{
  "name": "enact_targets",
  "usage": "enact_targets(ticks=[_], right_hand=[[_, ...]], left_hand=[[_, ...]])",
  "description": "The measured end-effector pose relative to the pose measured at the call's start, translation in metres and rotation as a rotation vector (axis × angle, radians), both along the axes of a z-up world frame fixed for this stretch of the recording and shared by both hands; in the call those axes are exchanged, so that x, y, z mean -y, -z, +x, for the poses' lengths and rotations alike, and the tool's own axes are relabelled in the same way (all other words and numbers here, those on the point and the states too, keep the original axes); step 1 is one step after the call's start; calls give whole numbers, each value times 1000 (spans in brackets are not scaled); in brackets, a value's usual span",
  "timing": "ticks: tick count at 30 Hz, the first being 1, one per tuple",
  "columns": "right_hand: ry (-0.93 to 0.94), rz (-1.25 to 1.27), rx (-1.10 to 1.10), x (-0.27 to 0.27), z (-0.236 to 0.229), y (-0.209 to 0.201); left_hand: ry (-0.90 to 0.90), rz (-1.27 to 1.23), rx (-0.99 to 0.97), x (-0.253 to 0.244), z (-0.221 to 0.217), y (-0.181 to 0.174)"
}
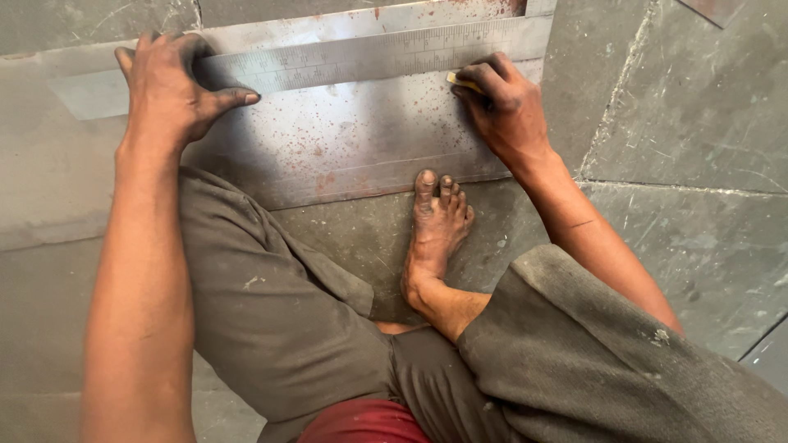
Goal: The person sits on the floor and uses a metal square ruler and a pencil to measure and mark lines on several rectangular metal sheets. They align the ruler on the sheets and draw straight lines along the edges to prepare the metal for cutting.
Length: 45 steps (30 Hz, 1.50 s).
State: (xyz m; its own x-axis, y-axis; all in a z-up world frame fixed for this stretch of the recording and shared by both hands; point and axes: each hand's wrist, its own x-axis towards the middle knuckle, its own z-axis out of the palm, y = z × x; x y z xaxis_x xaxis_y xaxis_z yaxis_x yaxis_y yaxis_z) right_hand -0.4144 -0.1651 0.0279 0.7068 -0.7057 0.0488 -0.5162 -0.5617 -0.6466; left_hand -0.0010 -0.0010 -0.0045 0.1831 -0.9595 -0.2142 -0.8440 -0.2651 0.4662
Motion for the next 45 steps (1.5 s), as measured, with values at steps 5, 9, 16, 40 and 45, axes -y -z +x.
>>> enact_targets(ticks=[5,9,16,40,45], right_hand=[[-1,-36,-31,-1,4,3],[-14,-58,-31,1,3,3],[-60,-61,19,3,5,2],[122,48,-2,-8,18,-1],[108,17,-115,-8,20,-1]], left_hand=[[5,-23,-2,-2,1,3],[-5,1,-30,-2,2,1],[21,-45,1,-3,3,3],[8,-21,2,1,2,1],[-15,39,-20,0,4,3]])
